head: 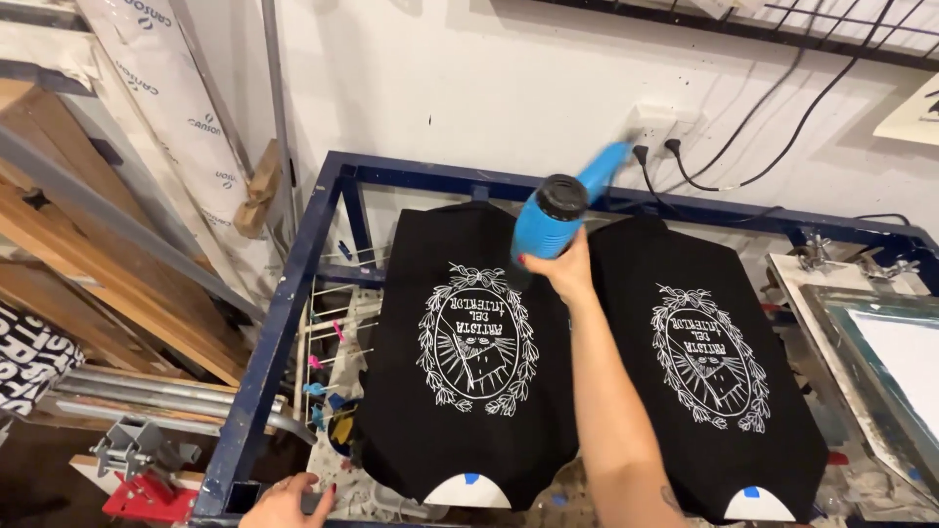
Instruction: Applying ink to shirts using a screen printing press and drying the ink with a heat gun.
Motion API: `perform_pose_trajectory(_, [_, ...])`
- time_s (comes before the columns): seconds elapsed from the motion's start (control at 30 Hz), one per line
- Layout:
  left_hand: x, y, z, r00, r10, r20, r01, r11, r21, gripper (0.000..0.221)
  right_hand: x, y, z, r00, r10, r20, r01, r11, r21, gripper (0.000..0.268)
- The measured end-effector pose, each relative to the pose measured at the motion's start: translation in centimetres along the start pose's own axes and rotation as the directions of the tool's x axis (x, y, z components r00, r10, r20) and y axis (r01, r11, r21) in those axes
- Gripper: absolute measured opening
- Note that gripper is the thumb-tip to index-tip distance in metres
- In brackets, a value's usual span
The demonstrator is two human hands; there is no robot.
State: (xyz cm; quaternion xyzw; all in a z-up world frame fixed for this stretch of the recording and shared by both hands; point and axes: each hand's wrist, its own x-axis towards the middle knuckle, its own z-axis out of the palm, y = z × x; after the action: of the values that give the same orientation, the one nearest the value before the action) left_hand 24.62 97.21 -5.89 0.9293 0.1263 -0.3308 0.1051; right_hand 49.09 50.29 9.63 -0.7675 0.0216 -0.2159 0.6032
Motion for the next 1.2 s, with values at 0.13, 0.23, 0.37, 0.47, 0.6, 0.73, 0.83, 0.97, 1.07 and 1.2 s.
perform_pose_trajectory(0.13, [-1.2,-0.1,-0.1,0.993,0.031,-0.114,-0.031,1.000,0.000,0.050,0.1,0.5,-0.1,0.981,-0.024,-0.194,0.038,0.997,0.066,0.107])
perform_pose_trajectory(0.23, [-1.1,0.0,-0.3,0.998,-0.003,-0.064,0.001,1.000,-0.021,0.049,-1.0,-0.3,-1.9,0.983,0.041,0.181,-0.045,0.999,0.018,0.083])
perform_pose_trajectory(0.37, [-1.7,0.0,-0.1,0.996,-0.011,-0.091,0.010,1.000,-0.005,0.050,-2.3,1.8,-1.2,0.996,0.011,-0.093,-0.004,0.997,0.076,0.101])
perform_pose_trajectory(0.47, [-0.5,-0.4,-0.7,0.999,0.005,-0.045,-0.006,0.999,-0.031,0.054,-3.4,1.2,-2.6,0.998,-0.032,0.061,0.025,0.993,0.114,0.091])
perform_pose_trajectory(0.6, [-0.9,-0.3,-0.7,0.999,0.003,-0.035,-0.005,0.998,-0.070,0.054,-4.8,0.0,-3.6,0.999,0.035,0.020,-0.038,0.992,0.122,0.106])
perform_pose_trajectory(0.73, [-0.4,-0.6,-1.2,0.997,0.042,0.072,-0.037,0.997,-0.072,0.055,-5.2,-0.2,-3.4,0.985,-0.104,-0.139,0.114,0.991,0.066,0.105])
perform_pose_trajectory(0.83, [-1.3,-0.1,-1.7,0.996,0.066,0.052,-0.063,0.996,-0.066,0.049,-5.6,-0.6,-4.3,0.977,0.041,0.207,-0.057,0.996,0.072,0.091])
perform_pose_trajectory(0.97, [-0.6,-0.9,0.5,1.000,0.000,-0.004,0.000,0.996,0.089,0.068,-5.7,-1.8,-3.4,0.998,-0.008,-0.057,0.014,0.993,0.117,0.096])
perform_pose_trajectory(1.07, [-0.5,-1.0,0.4,0.998,0.015,-0.064,-0.007,0.991,0.133,0.093,-5.5,-2.1,-4.0,1.000,-0.022,-0.002,0.022,0.997,0.072,0.097])
perform_pose_trajectory(1.2, [-0.3,-0.9,0.2,1.000,-0.002,-0.001,0.002,0.996,0.094,0.090,-5.6,-2.8,-4.7,1.000,0.001,-0.013,0.000,0.998,0.066,0.105])
